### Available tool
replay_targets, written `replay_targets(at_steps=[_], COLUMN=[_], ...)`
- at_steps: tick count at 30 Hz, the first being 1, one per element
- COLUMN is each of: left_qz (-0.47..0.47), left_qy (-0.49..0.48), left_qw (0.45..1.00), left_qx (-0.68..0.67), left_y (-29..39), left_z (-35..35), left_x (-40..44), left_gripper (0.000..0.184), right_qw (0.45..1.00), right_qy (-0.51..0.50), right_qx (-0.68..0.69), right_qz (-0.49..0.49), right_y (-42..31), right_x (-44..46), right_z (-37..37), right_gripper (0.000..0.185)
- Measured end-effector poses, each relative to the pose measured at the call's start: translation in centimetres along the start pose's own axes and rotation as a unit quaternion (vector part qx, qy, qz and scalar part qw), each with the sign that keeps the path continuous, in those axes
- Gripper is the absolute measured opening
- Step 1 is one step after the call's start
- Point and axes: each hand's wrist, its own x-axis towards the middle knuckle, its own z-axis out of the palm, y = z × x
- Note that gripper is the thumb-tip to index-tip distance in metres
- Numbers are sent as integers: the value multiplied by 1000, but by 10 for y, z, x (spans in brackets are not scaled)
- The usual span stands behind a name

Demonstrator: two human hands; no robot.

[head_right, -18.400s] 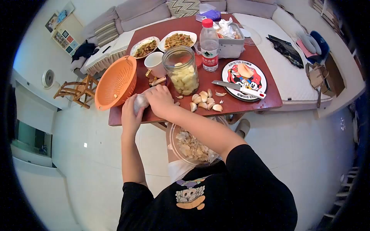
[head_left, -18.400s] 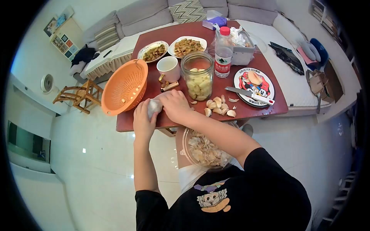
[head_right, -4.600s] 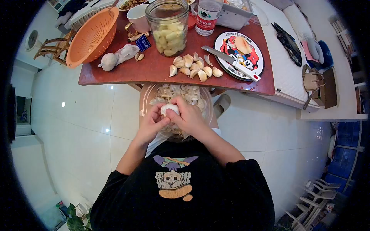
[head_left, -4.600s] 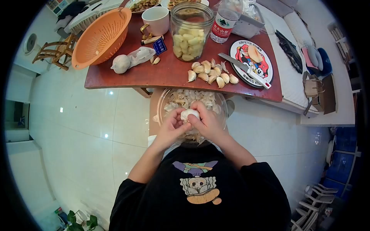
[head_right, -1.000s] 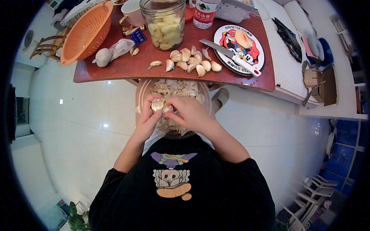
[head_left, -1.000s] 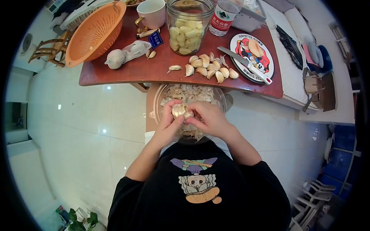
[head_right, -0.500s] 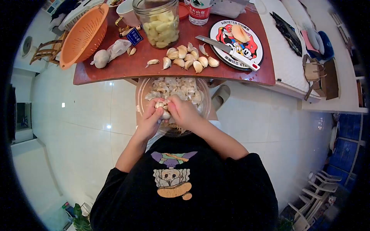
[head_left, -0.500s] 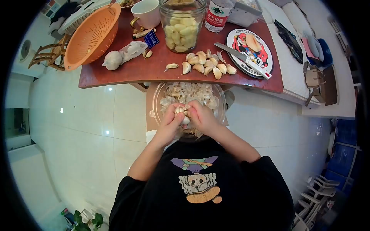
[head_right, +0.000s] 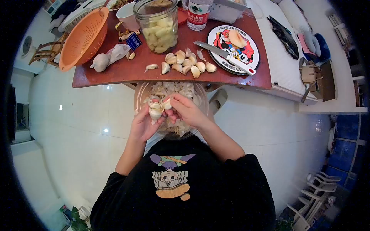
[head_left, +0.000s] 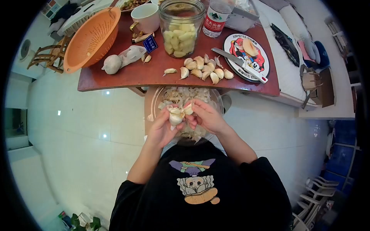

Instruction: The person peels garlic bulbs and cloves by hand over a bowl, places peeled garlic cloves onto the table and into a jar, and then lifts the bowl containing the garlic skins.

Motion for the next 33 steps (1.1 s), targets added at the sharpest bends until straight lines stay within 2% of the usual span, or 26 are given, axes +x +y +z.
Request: replay_targets(at_steps=[1, 4, 6, 7, 8, 10, 13, 14, 17, 21, 24, 28, 31, 32, 33], left_qz=[0, 17, 27, 28, 29, 28, 27, 27, 18, 31, 51, 95, 93, 86, 84], left_qy=[8, 5, -4, -8, -13, -1, 9, 12, 13, -24, -16, 25, 29, 24, 31], left_qw=[1000, 1000, 1000, 999, 999, 999, 998, 998, 999, 998, 997, 992, 991, 992, 990], left_qx=[-23, -18, 8, 19, 30, 43, 53, 53, 45, 52, 57, 78, 91, 93, 108], left_y=[0, 4, 5, 3, 2, -1, -2, -2, 3, 6, 5, 8, 9, 8, 7], left_z=[1, -2, -4, -5, -6, -5, -4, -3, 4, 2, 8, 12, 5, 3, 4], left_x=[0, -2, -2, -2, -2, -2, -2, -2, -2, 2, 1, -1, -1, 0, -1], left_gripper=[32, 32, 31, 31, 31, 31, 30, 30, 32, 37, 41, 47, 52, 53, 52], right_qw=[1000, 981, 920, 878, 811, 640, 524, 501, 503, 597, 635, 737, 715, 658, 672], right_qy=[-11, 68, 124, 157, 179, 215, 219, 214, 207, 223, 209, 96, 76, 69, 75], right_qx=[-8, -130, -301, -379, -470, -629, -709, -747, -764, -668, -653, -615, -664, -699, -685], right_qz=[-11, -129, -218, -248, -297, -384, -418, -383, -347, -384, -357, -264, -202, -273, -272], right_y=[-6, -42, -70, -82, -92, -112, -121, -122, -121, -121, -119, -78, -43, -36, -34], right_x=[1, 6, 13, 20, 30, 51, 80, 82, 85, 76, 44, 3, -13, -13, -14], right_z=[0, 3, 5, 4, 1, -4, -17, -19, -24, -22, -1, 19, 27, 22, 21], right_gripper=[24, 22, 20, 19, 18, 17, 15, 15, 16, 17, 20, 24, 29, 37, 37])
